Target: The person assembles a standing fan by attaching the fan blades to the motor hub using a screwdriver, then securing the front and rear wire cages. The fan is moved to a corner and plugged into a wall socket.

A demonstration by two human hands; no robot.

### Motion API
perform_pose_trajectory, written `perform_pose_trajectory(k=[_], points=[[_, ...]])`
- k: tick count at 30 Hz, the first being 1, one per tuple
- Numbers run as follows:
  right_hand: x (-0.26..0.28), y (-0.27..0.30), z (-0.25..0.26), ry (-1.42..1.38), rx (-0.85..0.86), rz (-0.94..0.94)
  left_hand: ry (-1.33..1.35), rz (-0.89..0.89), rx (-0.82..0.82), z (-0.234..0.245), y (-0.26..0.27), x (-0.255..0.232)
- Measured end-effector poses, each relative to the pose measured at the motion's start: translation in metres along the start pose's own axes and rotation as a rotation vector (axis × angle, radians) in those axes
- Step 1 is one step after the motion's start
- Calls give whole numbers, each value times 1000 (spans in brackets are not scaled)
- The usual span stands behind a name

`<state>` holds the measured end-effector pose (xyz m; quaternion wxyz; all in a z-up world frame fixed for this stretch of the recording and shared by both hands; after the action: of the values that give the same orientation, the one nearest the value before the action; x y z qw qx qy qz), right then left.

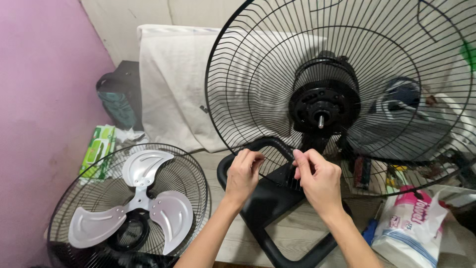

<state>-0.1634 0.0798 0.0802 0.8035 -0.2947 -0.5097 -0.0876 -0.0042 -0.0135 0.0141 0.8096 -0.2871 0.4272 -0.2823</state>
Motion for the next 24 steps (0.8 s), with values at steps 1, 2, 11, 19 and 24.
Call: perform_pose_trajectory(k=[1,2,11,19,24], points=[[1,1,-2,-30,23,3,-16,-3,-17,2,1,1],[2,1,-4,-61,46,6,-31,-7,-33,4,3,1],[11,7,-37,-182,201,37,28,57,-146,34,23,12],[29,17,-86,-211,379,38,10,303,-170,82,56,44],[40,25,-133,-252,497,1,11,488,-171,117,75,77]])
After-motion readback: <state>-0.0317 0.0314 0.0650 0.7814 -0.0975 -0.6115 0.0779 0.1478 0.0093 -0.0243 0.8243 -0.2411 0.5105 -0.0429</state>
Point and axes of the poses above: each hand's wrist, its own y-axis away from the middle knuckle, its own z-axis out of the back of the hand, x = y × z, the point moved 2 cm from there along -y, towards the middle knuckle, and after that the axes turned 12 degrees about -y, right-handed, at the moved point
